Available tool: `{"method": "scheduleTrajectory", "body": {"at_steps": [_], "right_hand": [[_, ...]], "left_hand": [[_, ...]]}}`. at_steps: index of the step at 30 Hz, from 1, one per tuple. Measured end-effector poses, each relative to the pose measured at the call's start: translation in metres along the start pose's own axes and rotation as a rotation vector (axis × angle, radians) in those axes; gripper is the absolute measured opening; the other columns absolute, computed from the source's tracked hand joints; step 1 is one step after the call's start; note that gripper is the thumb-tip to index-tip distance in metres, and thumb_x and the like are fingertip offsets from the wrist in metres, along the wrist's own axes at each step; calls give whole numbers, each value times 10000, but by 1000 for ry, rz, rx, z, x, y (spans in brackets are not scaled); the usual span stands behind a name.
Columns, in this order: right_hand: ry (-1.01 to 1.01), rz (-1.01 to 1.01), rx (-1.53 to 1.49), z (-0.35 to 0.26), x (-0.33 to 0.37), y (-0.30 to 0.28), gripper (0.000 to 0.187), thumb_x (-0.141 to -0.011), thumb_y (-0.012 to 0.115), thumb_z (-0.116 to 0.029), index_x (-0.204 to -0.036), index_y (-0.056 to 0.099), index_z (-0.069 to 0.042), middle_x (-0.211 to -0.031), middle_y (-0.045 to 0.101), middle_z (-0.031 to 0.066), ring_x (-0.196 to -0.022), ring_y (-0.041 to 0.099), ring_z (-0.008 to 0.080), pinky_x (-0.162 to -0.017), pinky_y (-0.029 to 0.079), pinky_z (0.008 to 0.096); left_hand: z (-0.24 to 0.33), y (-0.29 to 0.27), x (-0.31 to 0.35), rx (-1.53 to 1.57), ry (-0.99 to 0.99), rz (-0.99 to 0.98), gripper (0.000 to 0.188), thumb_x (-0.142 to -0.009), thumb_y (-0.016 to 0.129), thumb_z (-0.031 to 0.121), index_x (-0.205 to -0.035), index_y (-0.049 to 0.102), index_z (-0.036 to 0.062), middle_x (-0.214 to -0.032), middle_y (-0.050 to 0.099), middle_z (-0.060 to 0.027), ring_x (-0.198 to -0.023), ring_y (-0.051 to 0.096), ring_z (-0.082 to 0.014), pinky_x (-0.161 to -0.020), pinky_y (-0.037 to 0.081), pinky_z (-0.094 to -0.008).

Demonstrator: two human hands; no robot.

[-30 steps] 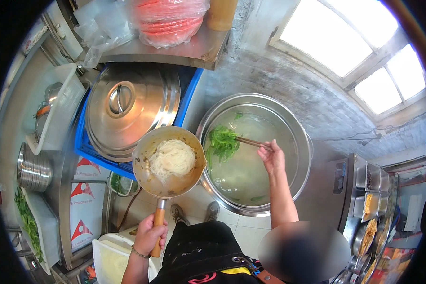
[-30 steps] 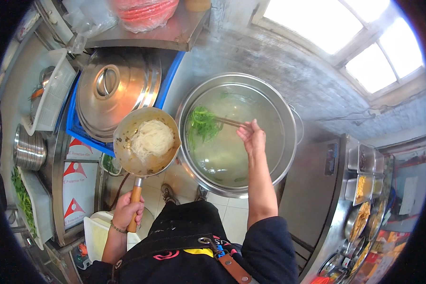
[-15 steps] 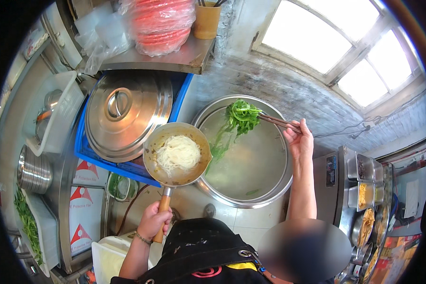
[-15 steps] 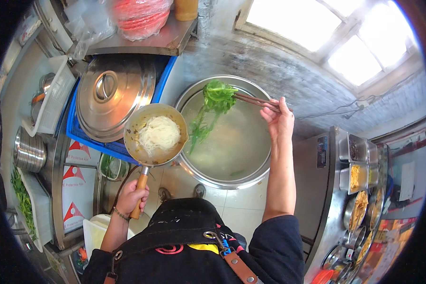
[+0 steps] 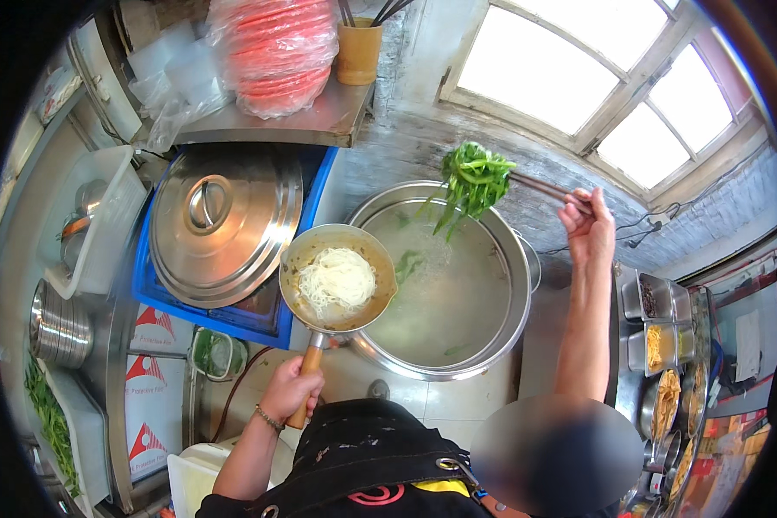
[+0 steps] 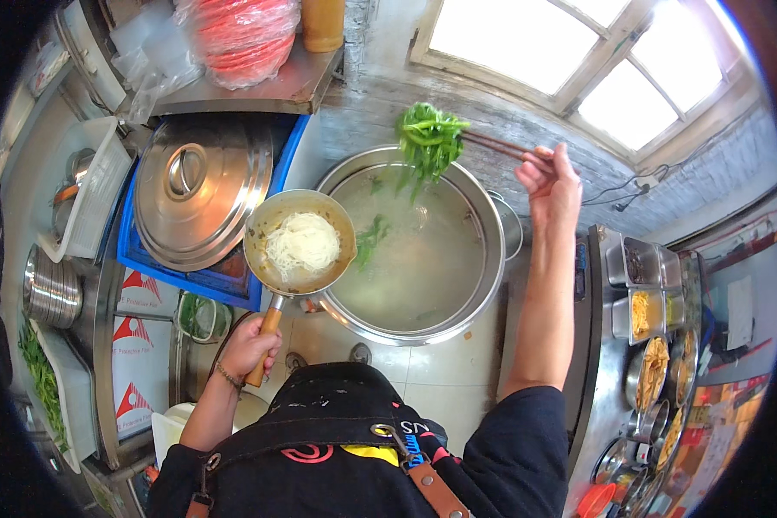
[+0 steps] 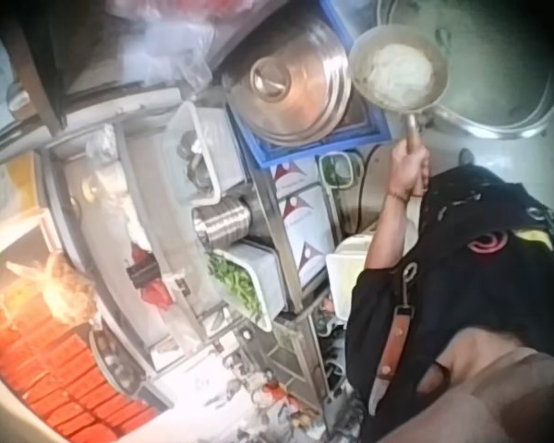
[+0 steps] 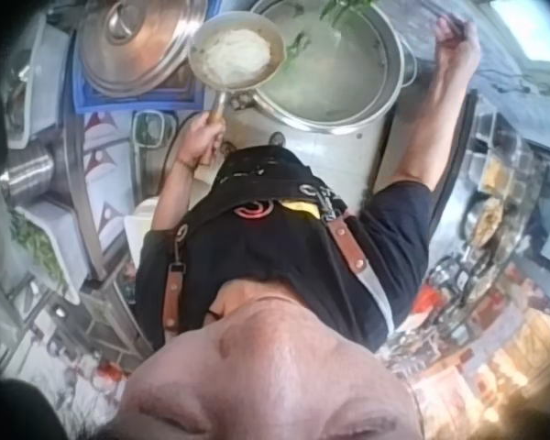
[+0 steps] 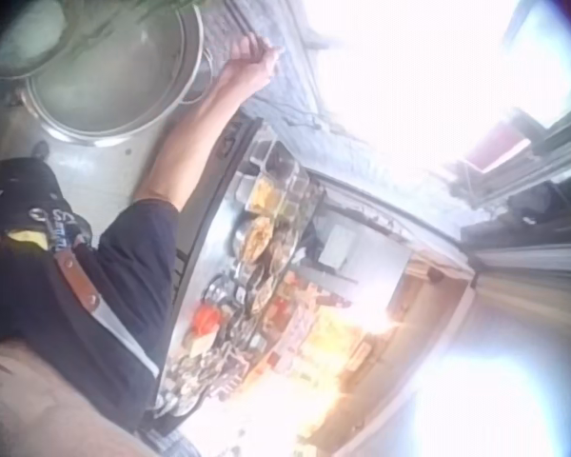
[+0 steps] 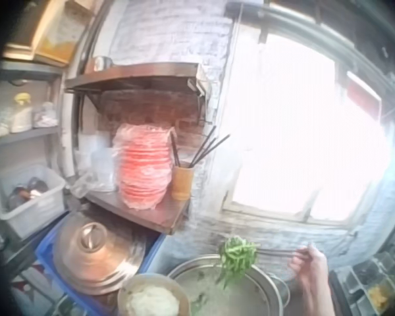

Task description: The person assembles a noodle dish in a small metal pan by adding various ingredients from containers, including greens, tofu skin, and sauces, then transfers the contents into a serving bowl. The person repeats the process to prepare a second dish, adding noodles and vegetables from a large pot.

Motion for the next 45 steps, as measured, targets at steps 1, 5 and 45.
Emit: {"method": "scheduleTrajectory", "body": {"at_steps": [1, 5, 45], "right_hand": [[-60, -9, 24, -15, 2, 9, 362, -950, 497, -273, -921, 582, 78, -810, 654, 207, -633, 669, 221, -598, 599, 331], [-202, -122, 29, -80, 9, 49, 333, -962, 470, -218, -959, 564, 102, -856, 647, 213, -684, 676, 221, -658, 600, 313], [684, -85, 575, 364, 79, 1, 230, -823, 576, -113, -924, 576, 94, -767, 643, 205, -553, 641, 254, -497, 566, 330]], "left_hand": [[1, -3, -2, -14, 9, -17, 96, -779, 558, 70, -835, 486, 43, -612, 485, -19, -419, 460, -92, -367, 411, -265], [8, 0, -10, -65, 40, -61, 87, -786, 555, 78, -817, 482, 43, -615, 490, -22, -428, 469, -91, -375, 409, -260], [-12, -20, 39, 222, 1, 228, 126, -770, 530, 25, -881, 473, 13, -595, 478, -40, -389, 458, -105, -337, 395, -258]]}}
Point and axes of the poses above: each hand's wrist, its own x-axis away from the middle knuckle, its own y-axis out of the palm, z = x × y, the point moved 5 cm from there along -x, towards the middle knuckle
